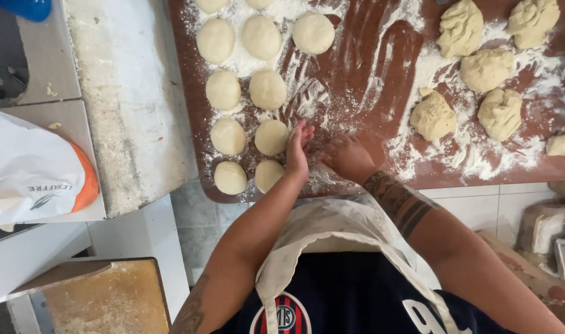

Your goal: Portioning dough with a scraper, shaping it into balls, weighing them for consistency, and extracting dough from an industrial mixer.

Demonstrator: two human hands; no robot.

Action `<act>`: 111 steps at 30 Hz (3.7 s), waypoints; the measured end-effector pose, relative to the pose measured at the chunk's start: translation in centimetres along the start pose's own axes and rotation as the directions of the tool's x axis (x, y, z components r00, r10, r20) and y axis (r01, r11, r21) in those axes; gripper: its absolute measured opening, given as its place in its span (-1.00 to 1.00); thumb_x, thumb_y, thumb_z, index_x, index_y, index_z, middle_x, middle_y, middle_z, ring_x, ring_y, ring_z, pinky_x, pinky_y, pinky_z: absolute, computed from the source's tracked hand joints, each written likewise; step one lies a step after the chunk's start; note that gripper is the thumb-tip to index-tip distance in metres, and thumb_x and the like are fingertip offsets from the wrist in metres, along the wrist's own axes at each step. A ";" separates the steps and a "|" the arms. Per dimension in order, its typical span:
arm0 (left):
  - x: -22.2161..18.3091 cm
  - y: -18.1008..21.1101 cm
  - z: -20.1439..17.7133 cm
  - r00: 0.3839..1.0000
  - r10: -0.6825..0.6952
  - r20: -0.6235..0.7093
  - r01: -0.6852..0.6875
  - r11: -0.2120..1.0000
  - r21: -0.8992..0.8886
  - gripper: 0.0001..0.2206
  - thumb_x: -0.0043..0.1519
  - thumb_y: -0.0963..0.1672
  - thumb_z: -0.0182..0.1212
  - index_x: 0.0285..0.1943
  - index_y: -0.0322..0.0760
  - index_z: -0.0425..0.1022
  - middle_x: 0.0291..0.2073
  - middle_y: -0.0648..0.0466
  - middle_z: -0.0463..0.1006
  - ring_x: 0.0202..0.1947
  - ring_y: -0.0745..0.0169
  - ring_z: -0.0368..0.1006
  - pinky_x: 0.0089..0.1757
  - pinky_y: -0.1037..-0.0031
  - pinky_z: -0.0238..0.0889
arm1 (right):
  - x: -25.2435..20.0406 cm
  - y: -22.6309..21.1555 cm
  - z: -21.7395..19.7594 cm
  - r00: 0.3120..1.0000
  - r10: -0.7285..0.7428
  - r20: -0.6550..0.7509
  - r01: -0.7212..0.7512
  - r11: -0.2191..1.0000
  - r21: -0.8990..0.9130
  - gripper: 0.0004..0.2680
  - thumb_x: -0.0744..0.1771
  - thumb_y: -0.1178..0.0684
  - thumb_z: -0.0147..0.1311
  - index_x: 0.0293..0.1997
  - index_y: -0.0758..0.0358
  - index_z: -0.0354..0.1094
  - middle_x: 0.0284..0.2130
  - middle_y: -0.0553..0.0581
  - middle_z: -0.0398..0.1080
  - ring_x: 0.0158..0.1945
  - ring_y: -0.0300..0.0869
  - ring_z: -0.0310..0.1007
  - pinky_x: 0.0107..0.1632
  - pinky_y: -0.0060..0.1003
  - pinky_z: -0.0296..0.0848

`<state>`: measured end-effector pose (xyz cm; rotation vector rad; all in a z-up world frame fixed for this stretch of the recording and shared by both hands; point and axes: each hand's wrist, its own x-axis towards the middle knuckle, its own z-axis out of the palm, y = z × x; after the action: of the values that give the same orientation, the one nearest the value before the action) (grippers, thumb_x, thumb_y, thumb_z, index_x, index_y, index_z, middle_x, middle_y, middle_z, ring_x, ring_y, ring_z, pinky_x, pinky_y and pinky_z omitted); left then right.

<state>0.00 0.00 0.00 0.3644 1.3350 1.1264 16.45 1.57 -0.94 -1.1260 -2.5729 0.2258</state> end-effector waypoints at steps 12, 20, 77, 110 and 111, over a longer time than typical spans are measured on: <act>-1.0 0.1 1.2 0.995 0.097 -0.029 -0.083 0.947 0.310 -0.51 0.40 0.19 -0.13 0.20 -0.03 0.57 0.10 0.07 0.57 0.15 0.23 0.42 0.23 0.39 0.12 | -0.1 -0.2 0.5 1.000 -0.028 -0.010 0.028 1.000 -0.009 -0.81 0.25 -0.17 0.14 -0.35 0.09 0.47 -0.37 0.08 0.45 -0.19 0.04 0.47 -0.15 -0.05 0.39; -2.9 -0.5 3.4 0.972 -0.168 0.162 0.192 0.970 -0.148 -0.21 0.32 0.35 -0.49 0.47 -0.05 0.28 0.12 -0.02 0.45 0.01 0.14 0.34 0.00 0.50 0.10 | 0.5 -0.6 -1.0 0.980 0.154 -0.129 -0.178 0.964 -0.198 -0.68 0.34 -0.30 -0.03 -0.32 0.16 0.40 -0.32 0.14 0.37 -0.14 0.05 0.41 -0.11 -0.06 0.33; -10.8 -6.7 -1.7 0.784 0.619 0.053 -0.172 0.134 0.976 -0.49 0.10 -0.07 0.11 0.31 -0.03 0.43 0.01 0.18 0.48 0.13 0.14 0.35 0.29 0.02 -0.20 | -10.7 26.9 -6.0 0.712 0.637 0.294 -0.698 0.688 0.200 -0.59 0.34 -0.21 0.15 0.34 -0.11 0.22 0.10 0.33 0.22 0.10 0.36 0.43 -0.08 0.16 0.61; -12.7 0.9 25.8 0.999 0.035 0.017 -0.039 0.834 0.550 -0.41 0.32 0.08 0.09 0.51 -0.12 0.18 0.27 -0.23 0.36 0.26 -0.24 0.34 0.15 0.01 0.31 | -12.6 20.7 -17.1 0.638 0.527 0.561 -0.606 -0.105 0.789 -0.72 0.25 0.06 0.09 0.07 0.00 0.42 -0.21 0.15 0.44 -0.10 0.02 0.50 -0.07 -0.12 0.52; -12.7 2.7 28.4 0.997 -0.028 0.065 -0.003 0.903 0.430 -0.43 0.36 0.09 0.02 0.54 -0.08 0.12 0.30 -0.23 0.29 0.26 -0.20 0.33 0.14 0.04 0.37 | -11.3 20.4 -17.1 0.596 0.462 0.657 -0.480 -0.451 0.753 -0.65 0.20 0.16 0.09 0.11 0.05 0.39 -0.31 0.12 0.45 -0.22 -0.05 0.52 -0.17 -0.16 0.56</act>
<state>26.12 1.64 17.05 0.7108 1.5184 0.7911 43.63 7.27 6.97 -1.2940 -0.6251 2.0112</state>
